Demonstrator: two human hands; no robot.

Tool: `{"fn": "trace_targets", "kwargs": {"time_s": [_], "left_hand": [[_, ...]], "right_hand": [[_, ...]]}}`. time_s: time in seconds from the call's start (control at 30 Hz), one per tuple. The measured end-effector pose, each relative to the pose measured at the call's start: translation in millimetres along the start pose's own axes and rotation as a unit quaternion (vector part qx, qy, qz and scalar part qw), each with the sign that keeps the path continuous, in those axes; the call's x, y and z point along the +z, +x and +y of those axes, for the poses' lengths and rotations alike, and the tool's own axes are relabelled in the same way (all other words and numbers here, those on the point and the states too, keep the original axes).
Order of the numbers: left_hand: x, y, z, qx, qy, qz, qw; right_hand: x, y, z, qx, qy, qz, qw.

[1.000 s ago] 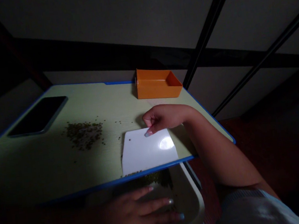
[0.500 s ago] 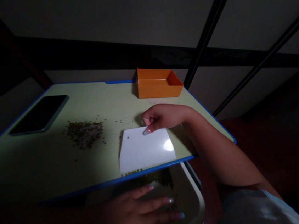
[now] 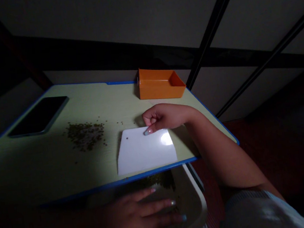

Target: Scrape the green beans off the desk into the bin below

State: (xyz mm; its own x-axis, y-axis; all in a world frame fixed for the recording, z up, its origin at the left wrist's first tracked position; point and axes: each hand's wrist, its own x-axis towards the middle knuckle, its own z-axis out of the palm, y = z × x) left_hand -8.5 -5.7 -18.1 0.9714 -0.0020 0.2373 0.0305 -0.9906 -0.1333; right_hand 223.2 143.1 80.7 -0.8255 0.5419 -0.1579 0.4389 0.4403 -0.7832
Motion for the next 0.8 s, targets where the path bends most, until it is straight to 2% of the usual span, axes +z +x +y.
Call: {"fn": "trace_targets", "kwargs": {"time_s": [0.17, 0.5, 0.6, 0.8], "left_hand": [[-0.9, -1.4, -1.2, 0.003, -0.030, 0.001, 1.000], [-9.8, 4.3, -7.4, 0.020, -0.055, -0.022, 0.998], [-8.0, 3.9, -7.5, 0.013, -0.054, -0.019, 0.998], [3.6, 1.4, -8.6, 0.036, -0.023, -0.011, 0.999]], "right_hand": [[-5.0, -3.2, -0.5, 0.006, 0.005, 0.029, 1.000], [5.8, 3.9, 0.1, 0.002, 0.041, -0.027, 0.999], [-2.7, -1.1, 1.6, 0.010, 0.039, 0.006, 0.999], [-23.4, -9.6, 11.0, 0.025, 0.058, 0.128, 0.990]]}}
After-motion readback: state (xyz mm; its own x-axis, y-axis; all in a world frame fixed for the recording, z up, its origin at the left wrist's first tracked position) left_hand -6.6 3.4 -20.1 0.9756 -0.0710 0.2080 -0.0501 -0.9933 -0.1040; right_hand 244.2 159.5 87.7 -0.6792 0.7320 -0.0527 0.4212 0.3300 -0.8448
